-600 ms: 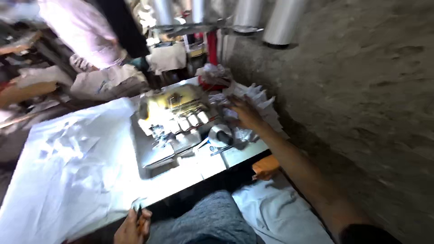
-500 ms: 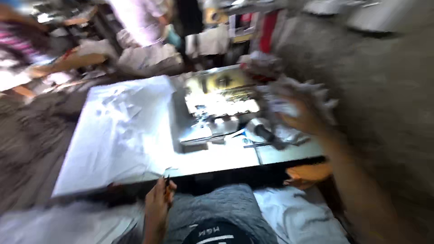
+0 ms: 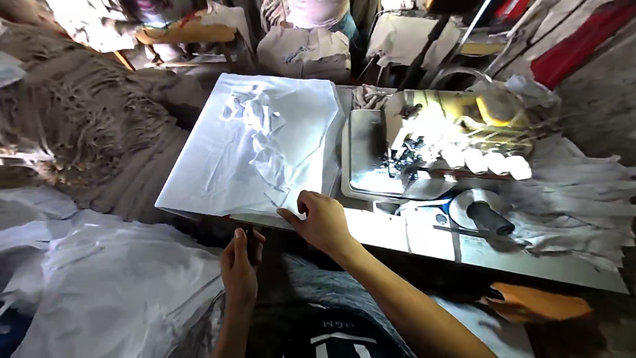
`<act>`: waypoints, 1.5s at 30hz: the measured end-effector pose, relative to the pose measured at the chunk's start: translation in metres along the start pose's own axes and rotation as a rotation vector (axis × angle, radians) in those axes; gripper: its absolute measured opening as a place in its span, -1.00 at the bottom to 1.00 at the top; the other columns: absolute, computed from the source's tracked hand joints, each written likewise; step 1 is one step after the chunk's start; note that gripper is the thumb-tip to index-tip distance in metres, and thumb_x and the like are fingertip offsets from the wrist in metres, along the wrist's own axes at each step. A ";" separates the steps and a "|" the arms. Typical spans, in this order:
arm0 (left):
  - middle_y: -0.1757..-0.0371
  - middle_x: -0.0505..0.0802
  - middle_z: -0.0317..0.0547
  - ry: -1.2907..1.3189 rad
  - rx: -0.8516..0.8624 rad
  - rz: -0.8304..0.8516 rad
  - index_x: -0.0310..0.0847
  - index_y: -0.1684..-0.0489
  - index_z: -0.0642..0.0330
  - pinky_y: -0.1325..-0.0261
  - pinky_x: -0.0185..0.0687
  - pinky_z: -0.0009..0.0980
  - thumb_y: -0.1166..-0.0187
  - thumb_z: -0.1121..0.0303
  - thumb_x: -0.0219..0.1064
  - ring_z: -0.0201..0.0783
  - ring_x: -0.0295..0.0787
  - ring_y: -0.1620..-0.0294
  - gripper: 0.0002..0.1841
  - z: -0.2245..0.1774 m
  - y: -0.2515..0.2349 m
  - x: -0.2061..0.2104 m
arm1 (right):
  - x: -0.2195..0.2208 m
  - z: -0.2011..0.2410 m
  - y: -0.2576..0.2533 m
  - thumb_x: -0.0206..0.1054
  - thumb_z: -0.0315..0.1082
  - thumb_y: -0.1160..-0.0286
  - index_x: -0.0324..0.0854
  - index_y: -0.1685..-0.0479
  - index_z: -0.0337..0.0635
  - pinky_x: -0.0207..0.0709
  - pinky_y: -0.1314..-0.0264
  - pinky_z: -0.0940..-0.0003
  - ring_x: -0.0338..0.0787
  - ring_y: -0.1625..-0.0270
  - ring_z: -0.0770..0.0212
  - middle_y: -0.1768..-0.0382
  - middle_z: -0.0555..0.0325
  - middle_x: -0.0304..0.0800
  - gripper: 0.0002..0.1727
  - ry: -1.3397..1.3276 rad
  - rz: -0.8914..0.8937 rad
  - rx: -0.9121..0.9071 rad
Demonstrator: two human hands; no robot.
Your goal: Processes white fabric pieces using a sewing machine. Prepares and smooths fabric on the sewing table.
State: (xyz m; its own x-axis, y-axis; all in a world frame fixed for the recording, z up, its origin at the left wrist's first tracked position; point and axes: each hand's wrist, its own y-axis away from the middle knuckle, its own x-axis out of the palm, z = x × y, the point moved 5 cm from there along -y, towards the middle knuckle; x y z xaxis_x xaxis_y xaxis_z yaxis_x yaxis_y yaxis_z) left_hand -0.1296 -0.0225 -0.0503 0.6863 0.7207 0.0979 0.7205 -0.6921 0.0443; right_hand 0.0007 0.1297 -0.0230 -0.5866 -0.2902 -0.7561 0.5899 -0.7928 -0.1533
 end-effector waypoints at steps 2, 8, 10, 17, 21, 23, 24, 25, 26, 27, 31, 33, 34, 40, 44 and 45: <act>0.71 0.60 -0.45 0.037 -0.056 -0.038 0.69 0.33 0.14 0.71 0.31 -0.67 -0.89 0.11 -0.25 -0.59 0.36 0.79 -0.43 0.006 0.006 -0.013 | 0.024 -0.008 -0.018 0.11 0.47 -0.50 0.74 0.09 -0.23 0.62 0.07 -0.25 0.86 0.02 -0.18 0.14 -0.13 0.85 -0.18 0.175 0.230 0.220; 0.75 0.56 -0.39 0.155 -0.202 -0.078 0.70 0.34 0.21 0.77 0.20 -0.68 -0.90 0.11 -0.24 -0.59 0.29 0.83 -0.41 0.032 0.018 -0.032 | 0.034 -0.010 -0.028 0.25 -0.05 -0.61 0.70 -0.11 -0.23 0.58 -0.17 -0.27 0.78 -0.22 -0.19 -0.10 -0.17 0.80 -0.57 0.205 0.482 0.380; 0.74 0.58 -0.39 0.152 -0.199 -0.059 0.71 0.33 0.21 0.76 0.21 -0.69 -0.90 0.12 -0.25 -0.59 0.29 0.83 -0.41 0.032 0.014 -0.033 | 0.025 -0.018 -0.014 0.24 -0.11 -0.64 0.73 -0.02 -0.25 0.64 -0.11 -0.12 0.80 -0.05 -0.08 0.05 -0.12 0.80 -0.64 0.043 0.395 0.244; 0.53 0.73 -0.49 0.049 -0.005 0.204 0.79 0.17 0.02 0.54 0.46 -0.69 -0.86 -0.03 -0.05 -0.62 0.52 0.62 -0.51 -0.010 0.007 -0.014 | -0.111 -0.017 0.070 0.17 -0.07 -0.74 0.68 -0.24 0.01 0.64 -0.44 0.27 0.76 -0.35 0.25 -0.28 0.22 0.81 -0.67 -0.871 -0.018 -0.196; 0.38 0.72 -0.53 0.019 0.145 0.589 0.71 -0.14 0.01 0.46 0.42 -0.73 -0.83 -0.07 0.02 -0.66 0.51 0.48 -0.57 -0.038 0.008 0.042 | -0.123 -0.033 0.091 0.24 -0.09 -0.63 0.70 -0.11 0.01 0.65 -0.46 0.00 0.82 -0.31 -0.09 -0.16 -0.10 0.87 -0.72 -1.481 0.047 -0.066; 0.38 0.70 -0.52 -0.097 0.183 0.709 0.71 -0.10 0.09 0.41 0.44 -0.71 -0.87 0.06 0.02 -0.67 0.51 0.47 -0.61 -0.043 0.014 0.079 | -0.114 -0.048 0.101 0.32 -0.07 -0.52 0.70 0.00 0.01 0.76 -0.18 0.11 0.91 -0.03 0.01 0.05 -0.06 0.90 -0.74 -1.622 0.017 0.068; 0.40 0.71 -0.49 -0.157 0.185 0.741 0.73 -0.06 0.13 0.38 0.48 -0.68 -0.87 0.12 0.02 -0.64 0.53 0.47 -0.63 -0.044 0.019 0.097 | -0.112 -0.054 0.104 0.38 -0.11 -0.47 0.68 0.01 0.00 0.80 -0.04 0.17 0.92 0.11 0.07 0.13 -0.02 0.91 -0.75 -1.633 -0.002 0.134; 0.42 0.70 -0.47 -0.206 0.166 0.763 0.76 -0.01 0.14 0.38 0.50 -0.66 -0.87 0.17 0.03 -0.63 0.54 0.48 -0.64 -0.042 0.024 0.112 | -0.110 -0.059 0.107 0.41 -0.21 -0.44 0.62 0.00 -0.03 0.81 0.05 0.19 0.91 0.20 0.10 0.18 -0.03 0.90 -0.77 -1.621 -0.017 0.177; 0.48 0.68 -0.47 -0.233 0.121 0.775 0.78 0.05 0.13 0.41 0.48 -0.65 -0.87 0.20 0.02 -0.62 0.51 0.52 -0.64 -0.038 0.031 0.125 | -0.110 -0.062 0.110 0.40 -0.30 -0.49 0.52 -0.02 -0.05 0.81 0.09 0.21 0.91 0.26 0.12 0.20 -0.03 0.89 -0.78 -1.569 -0.037 0.182; 0.55 0.62 -0.48 -0.240 0.059 0.778 0.78 0.11 0.12 0.47 0.41 -0.64 -0.87 0.20 0.01 -0.61 0.45 0.58 -0.62 -0.033 0.036 0.135 | -0.112 -0.062 0.112 0.35 -0.33 -0.56 0.47 -0.02 -0.08 0.81 0.14 0.24 0.90 0.29 0.13 0.21 -0.04 0.90 -0.80 -1.505 -0.061 0.164; 0.66 0.53 -0.53 -0.230 -0.044 0.736 0.73 0.35 0.06 0.59 0.28 -0.66 -0.88 0.18 -0.02 -0.63 0.35 0.69 -0.57 -0.021 0.047 0.153 | -0.124 -0.059 0.113 0.10 -0.26 -0.84 0.41 -0.02 -0.08 0.82 0.20 0.35 0.90 0.31 0.20 0.20 0.03 0.89 -0.89 -1.249 -0.115 0.032; 0.66 0.55 -0.52 -0.224 -0.031 0.727 0.72 0.40 0.05 0.58 0.30 -0.68 -0.88 0.18 -0.02 -0.64 0.37 0.68 -0.56 -0.021 0.051 0.157 | -0.126 -0.059 0.115 0.11 -0.22 -0.84 0.40 -0.02 -0.07 0.83 0.22 0.35 0.91 0.30 0.20 0.20 0.05 0.88 -0.87 -1.242 -0.095 0.002; 0.65 0.56 -0.51 -0.218 -0.027 0.725 0.72 0.41 0.05 0.57 0.31 -0.67 -0.88 0.17 -0.01 -0.62 0.38 0.67 -0.56 -0.022 0.052 0.160 | -0.127 -0.058 0.115 0.12 -0.21 -0.84 0.39 -0.03 -0.06 0.84 0.23 0.35 0.91 0.30 0.20 0.19 0.06 0.88 -0.87 -1.257 -0.078 -0.010; 0.57 0.64 -0.44 -0.145 -0.005 0.647 0.73 0.35 0.13 0.54 0.38 -0.66 -0.90 0.19 -0.03 -0.60 0.45 0.63 -0.55 -0.030 0.047 0.174 | -0.125 -0.061 0.119 0.25 -0.21 -0.76 0.41 -0.06 -0.02 0.66 0.46 0.56 0.75 0.48 0.43 0.30 0.25 0.79 -0.85 -1.201 -0.036 0.002; 0.58 0.70 -0.45 -0.209 0.021 0.584 0.75 0.40 0.11 0.60 0.42 -0.67 -0.89 0.18 -0.01 -0.62 0.48 0.68 -0.54 -0.042 0.045 0.162 | -0.103 -0.080 0.104 0.58 -0.25 -0.39 0.53 -0.31 -0.34 0.75 0.02 0.51 0.79 0.14 0.47 0.15 0.23 0.81 -0.44 -0.610 -0.145 -0.049; 0.60 0.70 -0.45 -0.226 0.032 0.577 0.75 0.41 0.11 0.61 0.44 -0.66 -0.89 0.17 0.00 -0.61 0.50 0.69 -0.54 -0.044 0.046 0.158 | -0.090 -0.078 0.096 0.54 -0.23 -0.43 0.58 -0.30 -0.40 0.71 -0.08 0.46 0.78 0.07 0.43 0.11 0.13 0.81 -0.46 -0.518 -0.167 -0.126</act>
State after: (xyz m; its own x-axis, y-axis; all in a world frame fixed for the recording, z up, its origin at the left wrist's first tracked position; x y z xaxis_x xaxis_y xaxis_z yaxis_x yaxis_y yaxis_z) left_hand 0.0074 0.0580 0.0109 0.9677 0.2239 -0.1160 0.2273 -0.9737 0.0167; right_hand 0.1538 0.1217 -0.0191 -0.8550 -0.4171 -0.3083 0.5088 -0.7897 -0.3427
